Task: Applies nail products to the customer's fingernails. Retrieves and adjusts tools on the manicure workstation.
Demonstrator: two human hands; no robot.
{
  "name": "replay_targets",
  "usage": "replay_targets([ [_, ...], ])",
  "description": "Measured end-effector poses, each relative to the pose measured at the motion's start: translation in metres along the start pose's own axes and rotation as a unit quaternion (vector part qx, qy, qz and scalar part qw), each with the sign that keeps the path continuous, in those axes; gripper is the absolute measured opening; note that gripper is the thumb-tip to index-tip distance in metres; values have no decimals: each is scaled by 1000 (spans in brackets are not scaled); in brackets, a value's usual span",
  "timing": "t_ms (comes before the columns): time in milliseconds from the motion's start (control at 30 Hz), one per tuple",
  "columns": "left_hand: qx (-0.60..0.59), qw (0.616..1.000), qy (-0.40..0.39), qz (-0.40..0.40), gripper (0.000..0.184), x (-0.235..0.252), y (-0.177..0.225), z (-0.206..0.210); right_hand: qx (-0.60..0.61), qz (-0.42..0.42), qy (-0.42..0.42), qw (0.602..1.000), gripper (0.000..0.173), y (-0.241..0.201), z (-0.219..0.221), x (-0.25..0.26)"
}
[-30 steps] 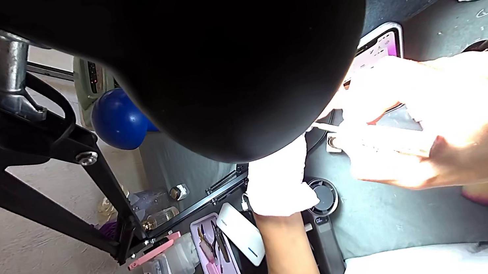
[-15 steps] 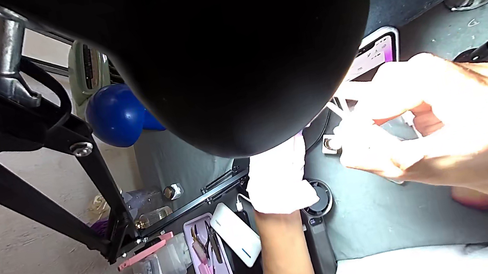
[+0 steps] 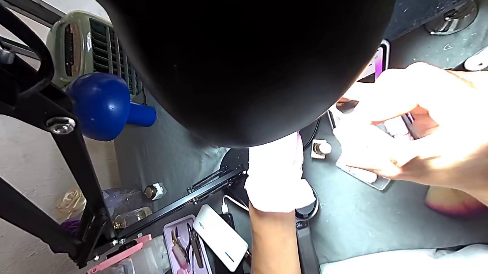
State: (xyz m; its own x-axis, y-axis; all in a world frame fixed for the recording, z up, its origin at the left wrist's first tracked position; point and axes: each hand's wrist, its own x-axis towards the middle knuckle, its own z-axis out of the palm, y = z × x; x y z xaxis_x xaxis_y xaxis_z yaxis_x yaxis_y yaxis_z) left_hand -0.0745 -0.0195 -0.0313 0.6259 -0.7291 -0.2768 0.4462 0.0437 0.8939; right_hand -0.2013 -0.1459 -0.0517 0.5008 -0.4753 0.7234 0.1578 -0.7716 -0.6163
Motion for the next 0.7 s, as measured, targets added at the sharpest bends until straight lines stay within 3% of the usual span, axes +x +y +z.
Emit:
replay_targets([
  [200,-4,1000,5,13,16,4,-9,-3,67,-11,-69,995,19,4,-12,-1],
  [300,7,1000,7,12,15,3,-4,3,63,3,-52,997,18,5,-14,3],
  [400,59,996,-59,29,13,9,-3,2,17,-5,-30,999,20,4,-13,8],
  [500,75,995,-67,28,16,11,1,7,-8,-11,-25,1000,21,3,-12,9],
  [700,4,1000,-5,27,11,4,-7,8,14,-11,-39,999,19,5,-14,9],
])
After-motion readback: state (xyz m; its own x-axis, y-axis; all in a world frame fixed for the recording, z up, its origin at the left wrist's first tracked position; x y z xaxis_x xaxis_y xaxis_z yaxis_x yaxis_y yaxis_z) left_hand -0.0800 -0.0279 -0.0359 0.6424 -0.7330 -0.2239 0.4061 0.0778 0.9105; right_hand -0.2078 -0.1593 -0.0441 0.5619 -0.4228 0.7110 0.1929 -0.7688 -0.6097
